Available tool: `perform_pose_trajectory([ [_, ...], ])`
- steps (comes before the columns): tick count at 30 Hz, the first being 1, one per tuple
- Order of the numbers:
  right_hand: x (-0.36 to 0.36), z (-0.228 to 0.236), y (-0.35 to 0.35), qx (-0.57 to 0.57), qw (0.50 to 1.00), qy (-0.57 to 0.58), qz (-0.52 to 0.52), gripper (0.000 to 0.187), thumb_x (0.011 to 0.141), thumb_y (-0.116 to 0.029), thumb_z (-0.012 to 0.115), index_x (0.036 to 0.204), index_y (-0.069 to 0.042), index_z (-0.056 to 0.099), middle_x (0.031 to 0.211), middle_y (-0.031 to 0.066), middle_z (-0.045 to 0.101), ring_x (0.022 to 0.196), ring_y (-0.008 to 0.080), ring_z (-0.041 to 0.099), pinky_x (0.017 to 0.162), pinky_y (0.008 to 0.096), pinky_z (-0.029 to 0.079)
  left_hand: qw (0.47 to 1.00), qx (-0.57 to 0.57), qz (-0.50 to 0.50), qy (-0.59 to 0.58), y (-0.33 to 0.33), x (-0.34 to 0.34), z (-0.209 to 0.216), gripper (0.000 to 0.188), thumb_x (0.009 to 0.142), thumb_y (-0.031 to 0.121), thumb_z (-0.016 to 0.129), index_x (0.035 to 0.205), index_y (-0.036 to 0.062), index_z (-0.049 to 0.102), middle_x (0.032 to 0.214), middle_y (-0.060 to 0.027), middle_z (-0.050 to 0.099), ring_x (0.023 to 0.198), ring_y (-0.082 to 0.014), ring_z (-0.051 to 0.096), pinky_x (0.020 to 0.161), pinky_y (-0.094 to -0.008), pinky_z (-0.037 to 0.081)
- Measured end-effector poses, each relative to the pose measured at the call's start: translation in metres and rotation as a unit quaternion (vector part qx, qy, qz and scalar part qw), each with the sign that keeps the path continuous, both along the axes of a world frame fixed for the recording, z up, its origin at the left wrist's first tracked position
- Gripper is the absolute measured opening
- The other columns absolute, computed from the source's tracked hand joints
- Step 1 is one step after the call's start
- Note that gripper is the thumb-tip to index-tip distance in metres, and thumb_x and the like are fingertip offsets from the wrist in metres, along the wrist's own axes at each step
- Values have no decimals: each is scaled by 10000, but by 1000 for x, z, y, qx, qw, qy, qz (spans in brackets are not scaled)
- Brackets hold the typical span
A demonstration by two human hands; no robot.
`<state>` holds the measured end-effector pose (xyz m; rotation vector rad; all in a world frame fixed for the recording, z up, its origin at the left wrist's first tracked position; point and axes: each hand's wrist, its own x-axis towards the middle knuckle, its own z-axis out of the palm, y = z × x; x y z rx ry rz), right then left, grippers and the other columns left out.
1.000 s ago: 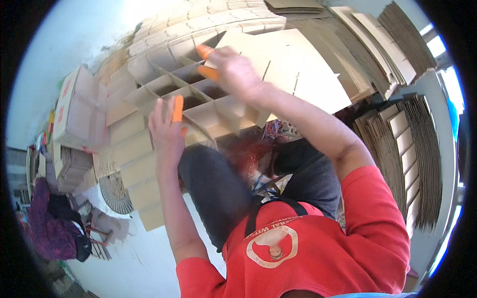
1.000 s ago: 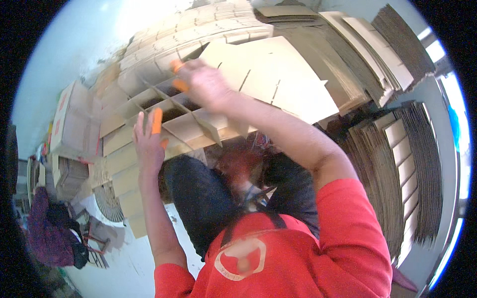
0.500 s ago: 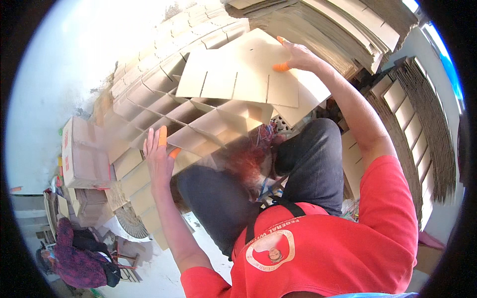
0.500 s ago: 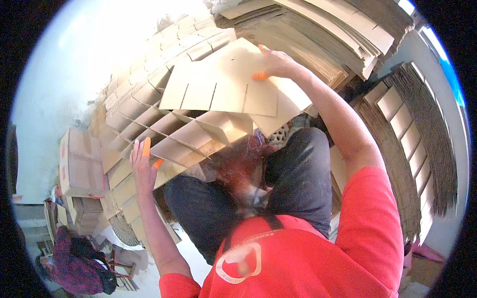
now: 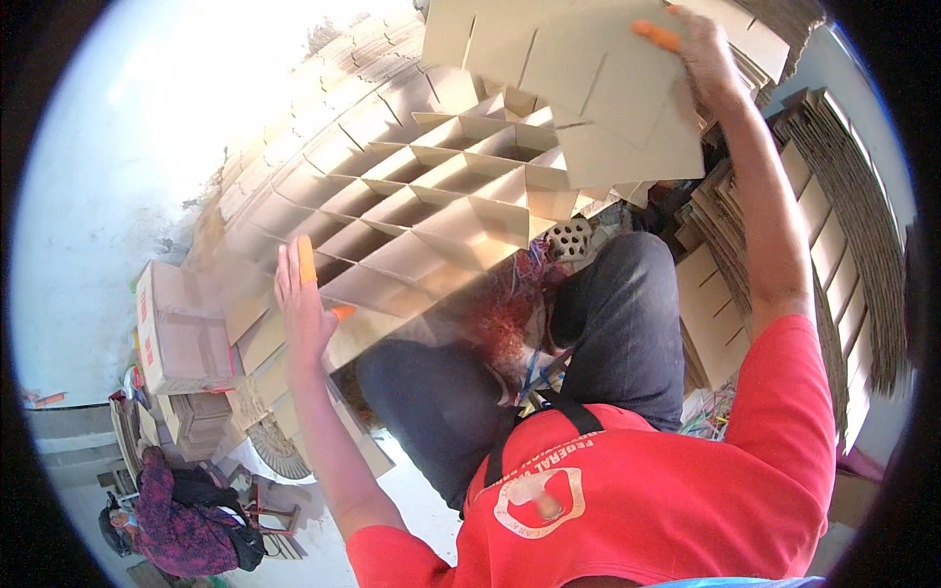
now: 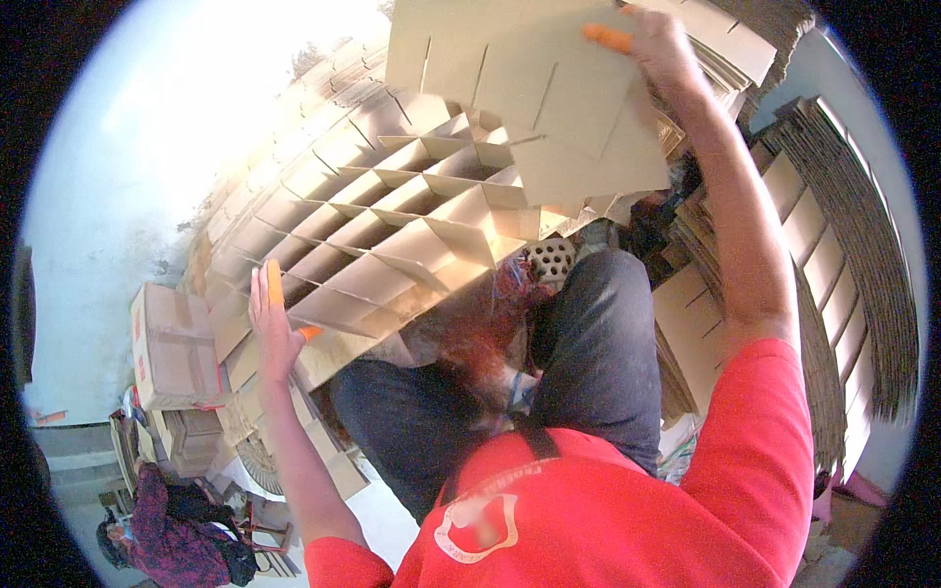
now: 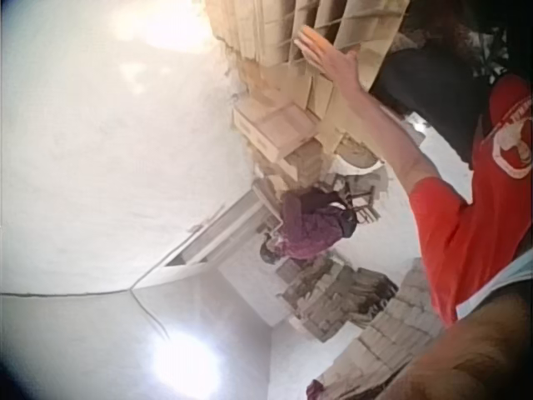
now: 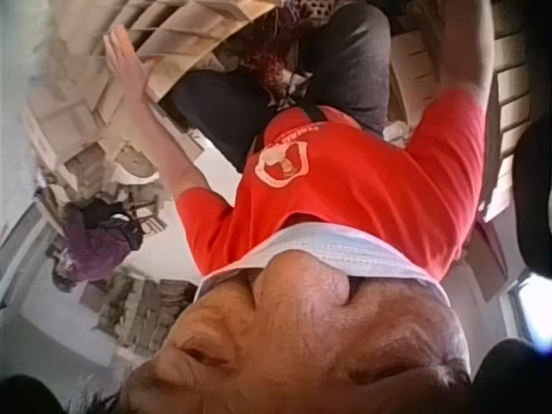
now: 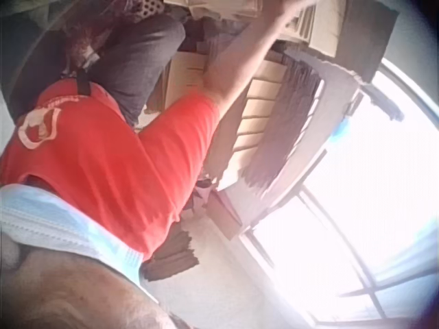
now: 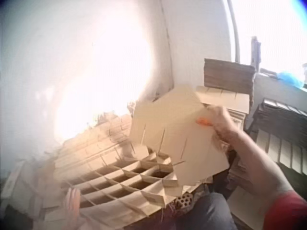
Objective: The person folds flat cardboard sheets into a honeycomb structure by hand, repeatedly pressing along pre-scored lines to form a grid of triangular cells. The finished pieces are stacked on the floor.
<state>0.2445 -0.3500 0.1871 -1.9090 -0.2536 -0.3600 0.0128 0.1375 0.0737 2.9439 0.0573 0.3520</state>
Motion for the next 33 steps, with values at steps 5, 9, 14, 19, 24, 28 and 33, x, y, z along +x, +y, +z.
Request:
perform_pose_trajectory([
  [5,-37,71,-16,-134,955,-187,-185,287,779,-179,818,980,-11,698,793,53,675,720,93,605,628,279,498,998,13,-40,48,12,60,6,1084,597,-82,773,1514,71,215,1557,-158,237,1458,-337,177,1180,-437,210],
  [9,-38,74,-32,-174,942,-207,-198,289,777,-171,819,969,1,689,790,52,674,697,93,598,624,276,499,996,-6,-57,74,19,100,1,1172,582,3,850,1527,80,160,1525,-182,297,1399,-359,284,1152,-430,267],
  [14,-4,5,-63,-248,944,-146,-162,348,861,-22,548,1204,-23,609,989,72,697,816,137,680,744,281,565,993,-4,-86,75,31,113,-10,855,572,19,838,1340,81,468,1229,-123,588,1130,-344,522,969,-430,412],
  [19,17,-37,-53,-169,974,-141,-61,265,872,-42,615,1132,-56,665,932,48,704,823,116,667,758,282,543,990,18,-133,-44,24,87,-17,359,571,30,804,887,24,635,947,-88,644,907,-316,545,797,-410,458],
  [24,30,-59,-32,-220,970,-80,-65,224,867,-182,709,1038,-44,668,895,125,707,805,154,670,733,309,526,980,17,-129,-151,2,51,4,260,628,-69,635,876,11,635,950,-131,642,883,-316,577,787,-407,468],
  [28,45,-83,-30,-242,963,-55,-103,502,831,-374,736,1145,-4,609,920,227,678,880,373,660,736,421,515,964,83,-94,-235,19,24,2,245,650,-53,634,888,8,647,957,-151,646,870,-324,592,774,-401,481],
  [33,54,-103,-24,-304,942,-44,-138,505,821,-376,745,1187,-45,636,972,204,690,915,353,663,780,396,512,949,37,153,-273,3,-35,35,222,719,39,747,924,-14,679,952,-146,683,840,-288,635,747,-368,512],
])
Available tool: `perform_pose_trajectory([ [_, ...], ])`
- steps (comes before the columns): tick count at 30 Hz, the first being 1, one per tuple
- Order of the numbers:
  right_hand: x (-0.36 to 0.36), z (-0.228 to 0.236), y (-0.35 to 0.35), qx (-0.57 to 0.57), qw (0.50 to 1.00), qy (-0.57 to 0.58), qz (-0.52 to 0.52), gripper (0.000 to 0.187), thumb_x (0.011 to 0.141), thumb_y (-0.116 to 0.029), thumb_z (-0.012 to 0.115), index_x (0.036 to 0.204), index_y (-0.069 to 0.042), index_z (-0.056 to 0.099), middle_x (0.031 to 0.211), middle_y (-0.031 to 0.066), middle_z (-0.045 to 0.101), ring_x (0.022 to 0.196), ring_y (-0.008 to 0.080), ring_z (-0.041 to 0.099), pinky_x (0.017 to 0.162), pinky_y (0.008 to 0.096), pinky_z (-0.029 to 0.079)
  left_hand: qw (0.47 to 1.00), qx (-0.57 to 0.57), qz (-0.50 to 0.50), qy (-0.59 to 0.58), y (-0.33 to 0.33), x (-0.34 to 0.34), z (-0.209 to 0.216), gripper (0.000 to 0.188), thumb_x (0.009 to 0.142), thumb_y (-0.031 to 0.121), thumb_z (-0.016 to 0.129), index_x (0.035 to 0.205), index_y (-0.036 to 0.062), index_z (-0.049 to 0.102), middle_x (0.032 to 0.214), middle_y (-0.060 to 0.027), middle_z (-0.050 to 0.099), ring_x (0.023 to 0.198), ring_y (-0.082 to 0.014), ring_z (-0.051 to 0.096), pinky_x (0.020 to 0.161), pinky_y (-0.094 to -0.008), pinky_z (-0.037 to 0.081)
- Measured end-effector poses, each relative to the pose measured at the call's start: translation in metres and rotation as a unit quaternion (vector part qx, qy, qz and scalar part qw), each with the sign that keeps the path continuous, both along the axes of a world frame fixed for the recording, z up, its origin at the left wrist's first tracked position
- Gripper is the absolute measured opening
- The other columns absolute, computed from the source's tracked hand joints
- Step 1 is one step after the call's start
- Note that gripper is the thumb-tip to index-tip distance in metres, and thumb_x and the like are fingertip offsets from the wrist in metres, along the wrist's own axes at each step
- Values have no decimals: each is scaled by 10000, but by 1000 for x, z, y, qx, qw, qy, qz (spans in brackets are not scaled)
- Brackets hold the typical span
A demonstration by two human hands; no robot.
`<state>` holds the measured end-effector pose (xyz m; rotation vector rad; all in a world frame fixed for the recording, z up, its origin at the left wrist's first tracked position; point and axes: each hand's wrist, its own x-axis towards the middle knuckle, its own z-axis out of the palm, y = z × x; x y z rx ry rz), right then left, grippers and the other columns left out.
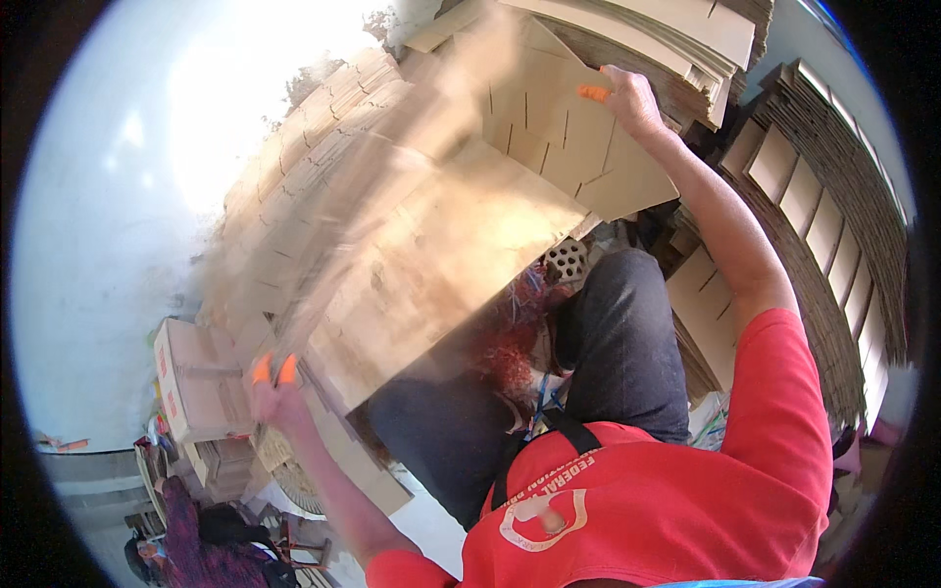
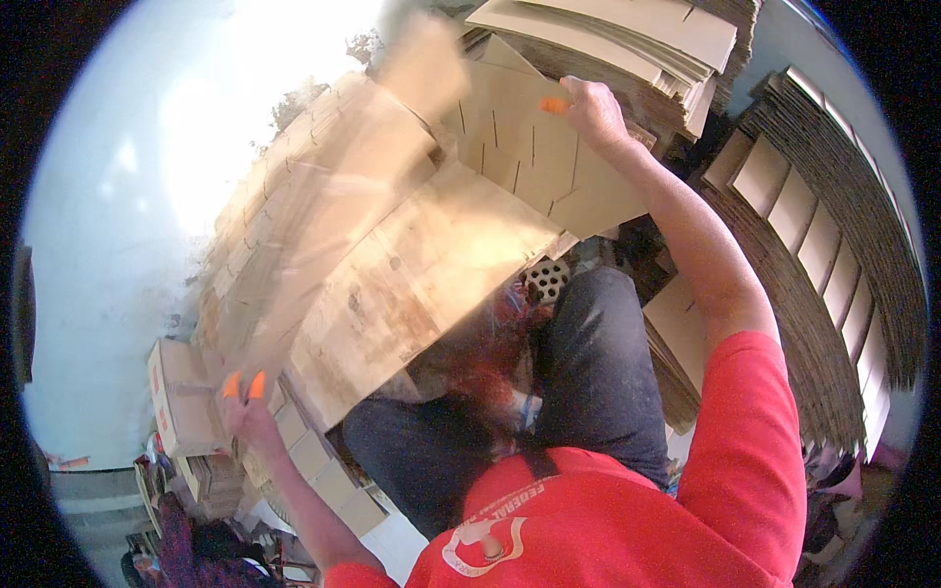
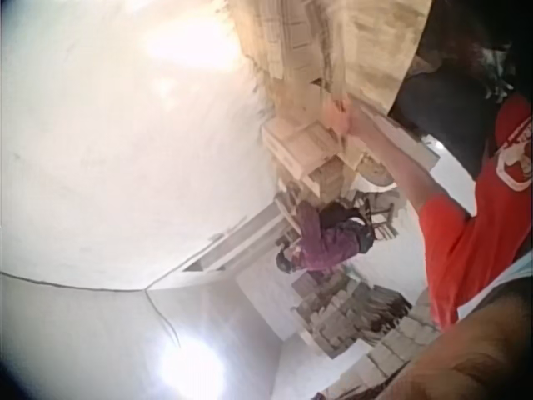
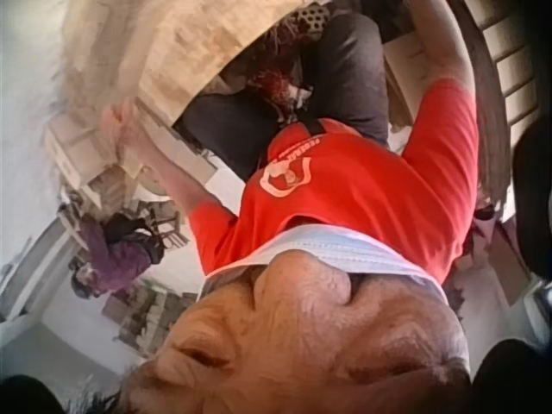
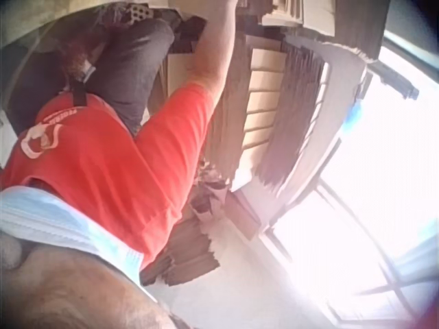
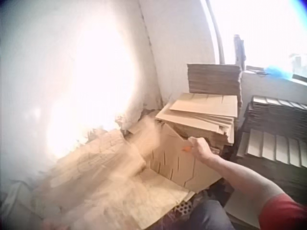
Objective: The person folds flat cardboard sheets into a honeycomb structure by hand, repeatedly pressing along pre-scored lines to form a grid of triangular cells. The finished pieces are stacked on the floor.
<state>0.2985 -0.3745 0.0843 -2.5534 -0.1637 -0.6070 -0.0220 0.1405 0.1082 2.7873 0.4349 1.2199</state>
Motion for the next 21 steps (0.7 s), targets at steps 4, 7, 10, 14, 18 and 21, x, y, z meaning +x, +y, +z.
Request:
perform_pose_trajectory([
  [4,16,-43,0,-80,996,-33,-32,453,813,-338,743,1187,-92,671,1077,159,690,967,321,654,829,375,502,977,-133,155,-66,-14,-44,41,254,739,91,801,939,-27,696,881,-116,716,734,-195,644,689,-319,517],
  [7,17,-48,13,-44,999,-22,20,389,821,-241,718,1190,-126,679,1096,90,688,1018,278,631,854,372,492,974,-115,139,-137,-3,-85,47,260,740,98,809,940,-30,702,841,-95,722,674,-147,621,658,-291,504],
  [10,31,-51,8,-44,997,-55,-23,308,867,-273,658,1174,-258,687,1114,23,655,1063,223,611,916,367,473,972,-73,167,-149,12,-119,47,247,756,89,798,946,-34,698,854,-97,723,677,-139,611,660,-285,496],
  [14,23,-26,20,-12,997,-40,-70,296,889,-248,640,1185,-245,659,1118,27,657,1061,232,615,896,354,476,968,-79,187,-146,18,-148,39,220,789,61,750,975,-37,685,876,-105,712,714,-170,607,681,-287,484],
  [18,38,-19,4,57,993,-98,-42,349,908,-232,649,1224,-91,603,1086,156,690,981,307,665,861,425,497,967,36,242,-69,42,-159,36,205,771,54,723,955,-18,668,930,-120,689,811,-226,624,712,-332,500],
  [21,33,-9,1,168,984,-64,-13,378,907,-235,671,1201,-8,597,1015,126,699,891,257,671,780,390,522,922,223,313,51,76,-146,25,165,788,90,680,936,21,655,941,-116,663,890,-248,626,723,-361,519],
])
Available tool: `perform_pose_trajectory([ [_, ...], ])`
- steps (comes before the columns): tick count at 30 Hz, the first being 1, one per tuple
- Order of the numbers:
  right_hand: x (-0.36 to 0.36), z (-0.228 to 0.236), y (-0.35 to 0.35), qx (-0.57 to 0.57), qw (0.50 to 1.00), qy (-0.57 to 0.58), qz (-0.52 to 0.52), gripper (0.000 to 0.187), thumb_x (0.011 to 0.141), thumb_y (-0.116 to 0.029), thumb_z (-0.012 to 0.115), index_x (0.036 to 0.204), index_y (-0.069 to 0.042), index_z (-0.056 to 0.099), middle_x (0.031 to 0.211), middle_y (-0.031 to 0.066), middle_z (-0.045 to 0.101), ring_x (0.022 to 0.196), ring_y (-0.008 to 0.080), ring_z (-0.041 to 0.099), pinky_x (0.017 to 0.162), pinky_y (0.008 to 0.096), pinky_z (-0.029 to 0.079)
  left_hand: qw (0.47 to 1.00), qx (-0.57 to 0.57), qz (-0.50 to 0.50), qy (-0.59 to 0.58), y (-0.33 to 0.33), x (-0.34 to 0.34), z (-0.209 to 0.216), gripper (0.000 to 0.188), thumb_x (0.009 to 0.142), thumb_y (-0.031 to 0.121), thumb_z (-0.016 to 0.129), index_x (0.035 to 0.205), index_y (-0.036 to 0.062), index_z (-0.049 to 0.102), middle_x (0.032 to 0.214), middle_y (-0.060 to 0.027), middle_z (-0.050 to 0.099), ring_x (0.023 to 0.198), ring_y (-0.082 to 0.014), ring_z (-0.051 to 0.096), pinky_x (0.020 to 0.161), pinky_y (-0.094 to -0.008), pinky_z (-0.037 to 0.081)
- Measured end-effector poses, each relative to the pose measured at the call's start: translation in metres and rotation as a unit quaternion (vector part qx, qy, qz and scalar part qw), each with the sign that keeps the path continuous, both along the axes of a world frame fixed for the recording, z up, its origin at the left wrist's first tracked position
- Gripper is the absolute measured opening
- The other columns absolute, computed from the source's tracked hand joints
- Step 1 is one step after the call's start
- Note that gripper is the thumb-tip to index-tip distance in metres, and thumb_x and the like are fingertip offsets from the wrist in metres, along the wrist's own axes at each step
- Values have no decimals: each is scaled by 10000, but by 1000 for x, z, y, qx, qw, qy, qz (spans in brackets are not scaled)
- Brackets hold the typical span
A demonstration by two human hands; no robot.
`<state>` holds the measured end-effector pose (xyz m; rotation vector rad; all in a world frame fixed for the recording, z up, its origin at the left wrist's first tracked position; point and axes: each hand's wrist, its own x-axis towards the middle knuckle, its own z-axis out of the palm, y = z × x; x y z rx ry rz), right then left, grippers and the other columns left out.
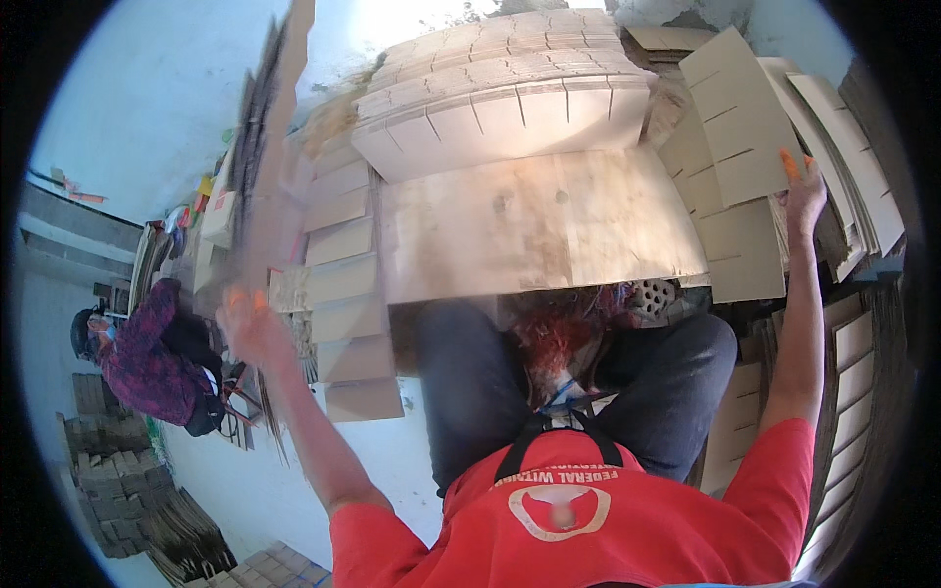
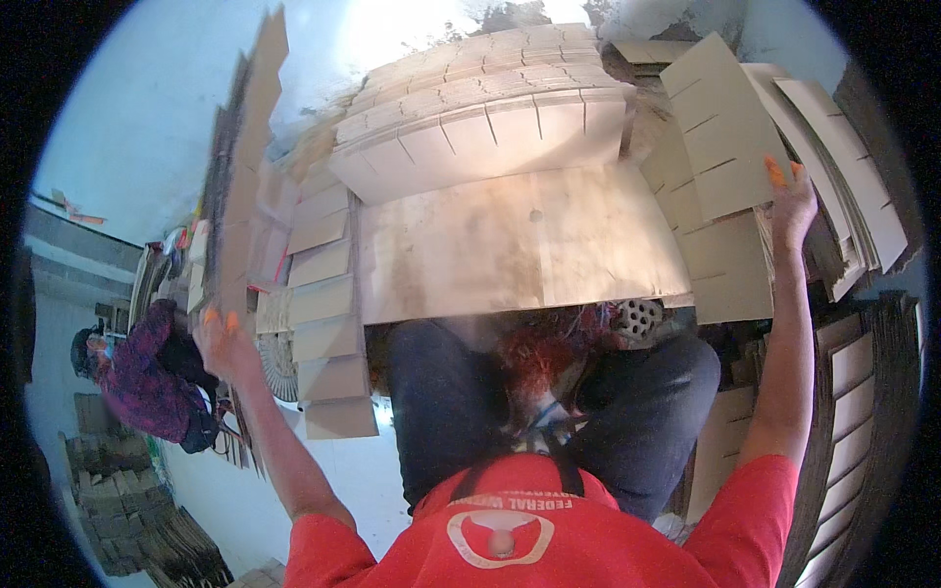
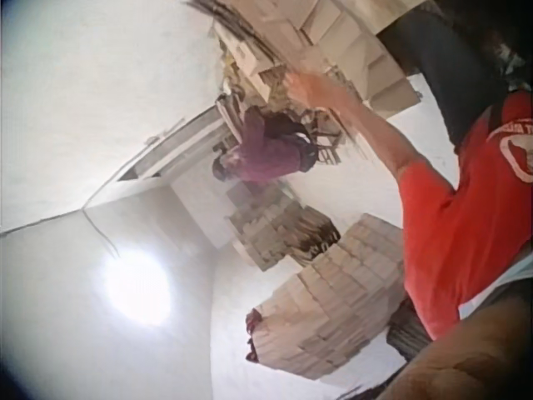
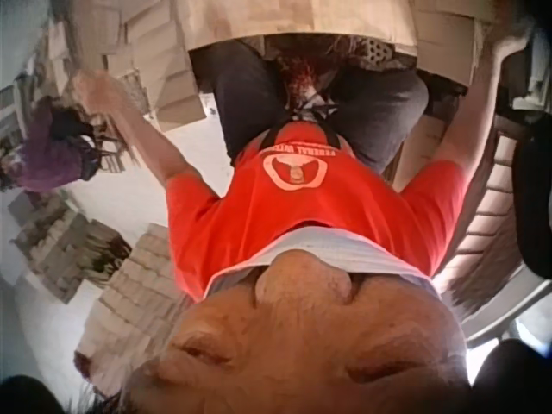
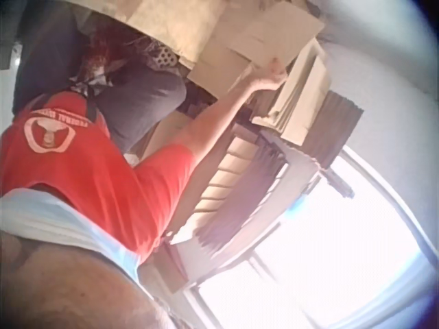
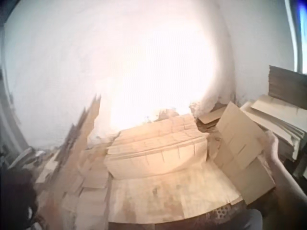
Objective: The person folds flat cardboard sheets into a honeycomb structure by hand, repeatedly pressing along pre-scored lines to form a grid of triangular cells. The finished pieces are stacked on the floor.
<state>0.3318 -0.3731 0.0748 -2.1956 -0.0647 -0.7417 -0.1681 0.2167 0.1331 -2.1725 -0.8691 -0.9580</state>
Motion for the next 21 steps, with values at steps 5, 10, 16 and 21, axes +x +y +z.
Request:
perform_pose_trajectory([
  [5,-29,7,-11,288,943,4,166,354,938,-234,636,1193,7,591,1037,95,658,853,128,643,617,267,528,977,-72,171,102,25,60,-51,166,858,119,581,1003,53,625,948,-99,619,941,-247,616,736,-336,540],
  [10,-38,-11,-20,598,773,79,196,279,988,-120,519,1238,-13,580,1136,124,672,918,173,679,680,299,568,939,-223,142,218,50,69,-159,351,842,290,660,1048,13,601,1049,-118,628,1040,-289,605,825,-450,507],
  [16,-80,-13,17,691,655,82,296,248,890,-84,675,1129,-28,638,1085,79,682,922,169,671,697,278,592,899,-424,-33,102,-18,130,-142,710,763,431,765,1275,-2,531,1235,-199,596,1142,-365,555,960,-482,444],
  [21,-134,23,134,387,842,190,325,367,744,-156,798,1087,-131,669,1023,47,674,903,159,648,784,343,564,518,-741,-384,-190,-103,210,-110,604,824,221,742,1345,26,508,1217,-128,605,1101,-220,589,951,-350,476],
])
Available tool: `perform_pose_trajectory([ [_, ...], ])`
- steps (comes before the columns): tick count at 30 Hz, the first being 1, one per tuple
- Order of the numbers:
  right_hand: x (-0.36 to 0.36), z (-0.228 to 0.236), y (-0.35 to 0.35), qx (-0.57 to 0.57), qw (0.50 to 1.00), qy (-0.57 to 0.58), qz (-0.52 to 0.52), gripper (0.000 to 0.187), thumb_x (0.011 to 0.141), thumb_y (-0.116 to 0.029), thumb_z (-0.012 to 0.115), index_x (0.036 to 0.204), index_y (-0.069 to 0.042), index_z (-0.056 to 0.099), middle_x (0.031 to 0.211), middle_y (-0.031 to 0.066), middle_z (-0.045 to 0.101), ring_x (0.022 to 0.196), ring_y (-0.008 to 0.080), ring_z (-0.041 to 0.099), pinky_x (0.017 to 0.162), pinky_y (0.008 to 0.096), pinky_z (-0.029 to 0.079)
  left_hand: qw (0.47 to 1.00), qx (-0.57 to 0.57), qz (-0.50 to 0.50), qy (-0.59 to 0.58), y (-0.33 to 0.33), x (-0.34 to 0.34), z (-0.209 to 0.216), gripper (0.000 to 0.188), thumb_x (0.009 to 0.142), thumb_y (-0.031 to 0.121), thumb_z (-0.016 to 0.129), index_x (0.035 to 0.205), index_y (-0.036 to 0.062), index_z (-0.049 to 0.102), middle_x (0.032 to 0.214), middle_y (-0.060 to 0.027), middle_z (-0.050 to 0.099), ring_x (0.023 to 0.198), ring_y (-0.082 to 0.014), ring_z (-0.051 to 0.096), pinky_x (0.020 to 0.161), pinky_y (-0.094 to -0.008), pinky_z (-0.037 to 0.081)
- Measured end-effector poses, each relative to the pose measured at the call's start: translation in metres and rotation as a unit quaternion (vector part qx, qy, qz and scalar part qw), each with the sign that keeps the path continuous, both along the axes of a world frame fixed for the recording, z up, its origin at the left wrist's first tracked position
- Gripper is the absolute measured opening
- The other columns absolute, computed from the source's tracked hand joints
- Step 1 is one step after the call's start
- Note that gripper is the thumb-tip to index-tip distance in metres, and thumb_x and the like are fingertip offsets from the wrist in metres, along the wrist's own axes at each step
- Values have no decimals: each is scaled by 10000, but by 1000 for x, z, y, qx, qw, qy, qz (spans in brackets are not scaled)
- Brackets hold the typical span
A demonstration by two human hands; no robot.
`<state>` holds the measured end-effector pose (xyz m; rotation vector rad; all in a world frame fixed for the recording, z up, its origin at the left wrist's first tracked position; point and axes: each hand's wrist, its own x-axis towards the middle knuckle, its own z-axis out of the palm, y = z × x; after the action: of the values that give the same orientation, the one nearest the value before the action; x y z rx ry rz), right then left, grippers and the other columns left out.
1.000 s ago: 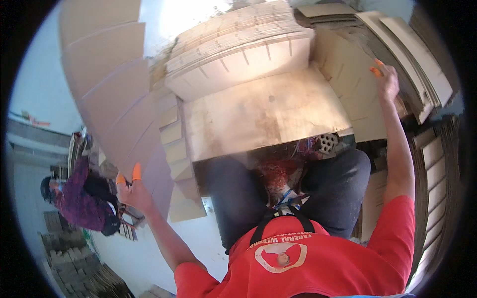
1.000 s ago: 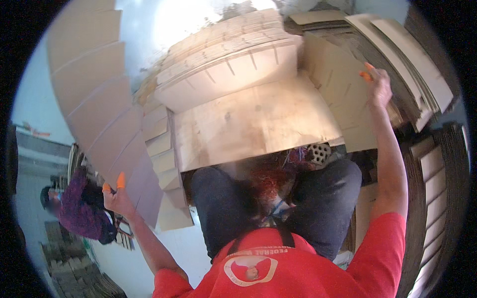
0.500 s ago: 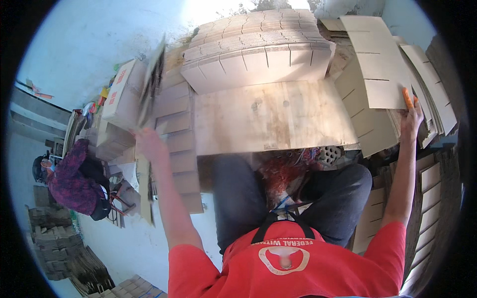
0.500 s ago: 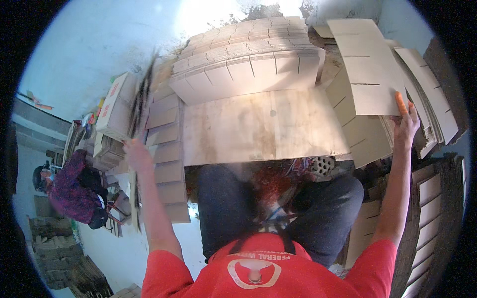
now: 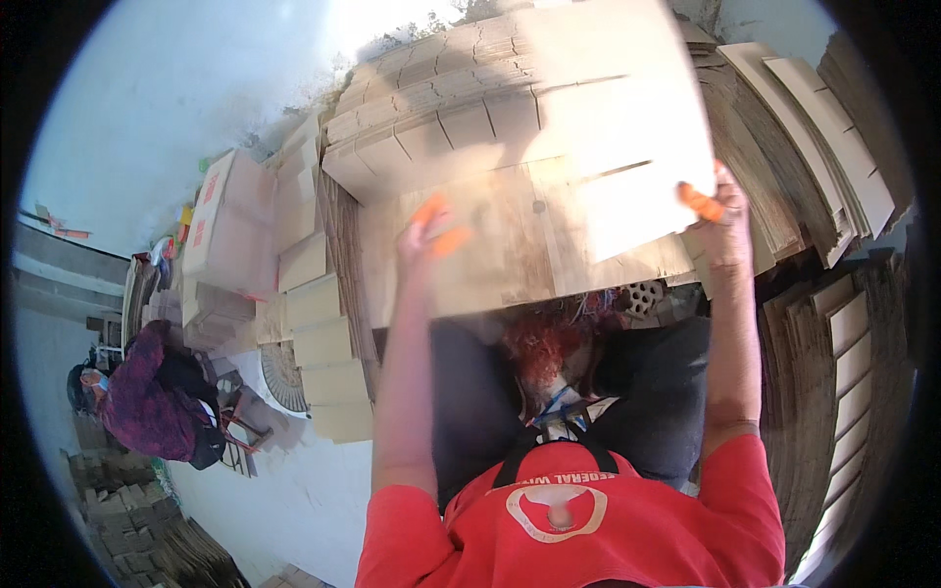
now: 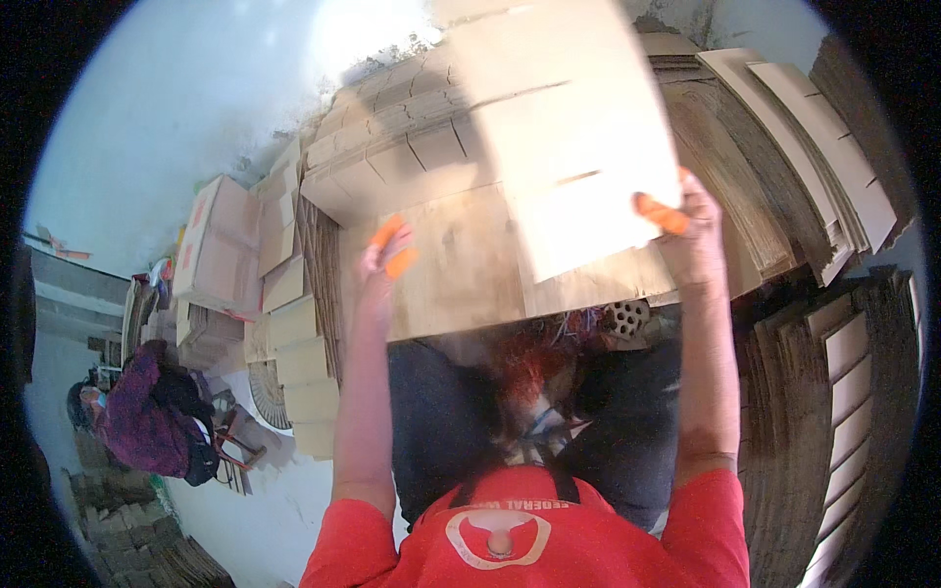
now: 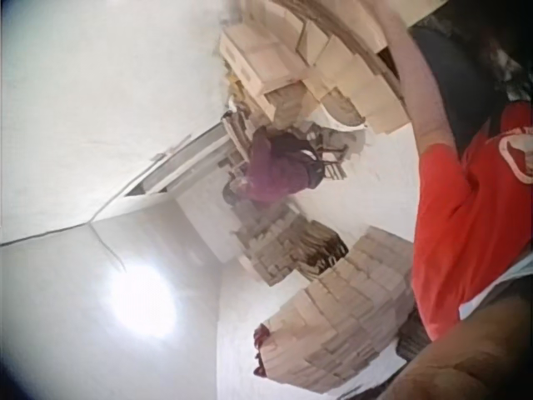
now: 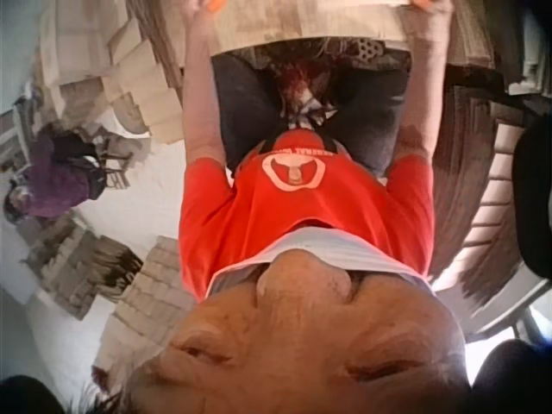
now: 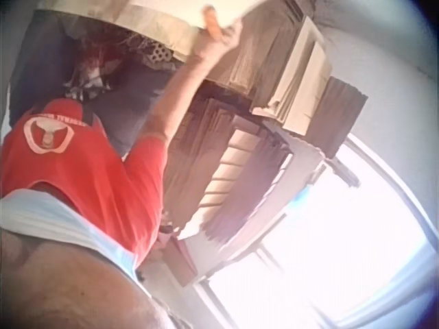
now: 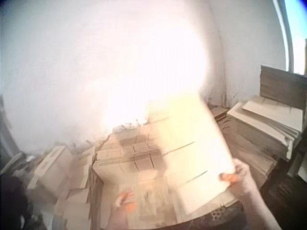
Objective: The person folds flat cardboard sheets into a honeycomb structure by hand, repeatedly pressing along pre-scored lines to form a grid of triangular cells. The finished pieces are stacked on the floor.
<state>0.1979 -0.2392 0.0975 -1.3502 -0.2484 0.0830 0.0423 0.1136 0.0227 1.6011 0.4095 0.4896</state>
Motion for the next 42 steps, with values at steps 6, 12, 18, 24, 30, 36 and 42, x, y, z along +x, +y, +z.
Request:
perform_pose_trajectory([
  [6,-12,-13,67,-127,971,-78,185,431,800,-31,754,1211,-59,624,982,4,691,899,104,635,816,278,529,950,-259,69,-163,-56,52,40,439,809,140,743,1176,-42,586,962,-57,643,834,-146,626,771,-261,529],
  [12,-1,-25,80,19,976,-87,198,458,796,-23,753,1231,-26,609,1047,49,677,931,134,633,841,283,529,994,-108,27,22,-21,28,48,532,832,172,724,1283,-27,524,1098,-112,644,968,-193,630,874,-329,502],
  [18,21,-30,51,-57,991,-118,-17,507,834,-115,718,1303,-7,558,1098,113,677,986,188,646,876,340,543,738,599,273,149,175,2,-6,788,837,334,714,1438,-14,341,1453,-249,386,1343,-398,355,1078,-477,344],
  [24,41,-39,32,-54,990,-74,-104,509,805,-122,747,1276,-31,578,1080,91,682,948,145,650,872,308,531,676,551,105,478,236,-33,-112,746,851,451,670,1333,-41,386,1255,-310,544,1182,-420,529,957,-498,450],
  [30,46,-30,23,-111,955,-176,-210,559,857,-13,615,1395,-28,466,1163,118,655,1069,166,622,927,330,514,753,444,244,421,240,-16,-104,571,832,449,698,1211,35,596,1165,-182,634,1113,-342,578,939,-435,455],
  [36,46,-16,10,-296,862,-292,-291,660,860,-41,683,1452,-133,406,1187,87,667,1086,182,644,892,359,576,825,556,104,-14,79,120,-32,434,741,220,811,1105,49,649,1104,-132,651,1052,-314,578,916,-417,455],
  [42,45,-17,26,-357,815,-362,-277,721,856,-34,687,1481,-156,349,1175,101,673,958,205,698,778,323,611,797,600,-30,-55,-37,246,16,576,646,249,863,1111,57,583,1089,-111,607,1062,-318,512,938,-426,388],
])
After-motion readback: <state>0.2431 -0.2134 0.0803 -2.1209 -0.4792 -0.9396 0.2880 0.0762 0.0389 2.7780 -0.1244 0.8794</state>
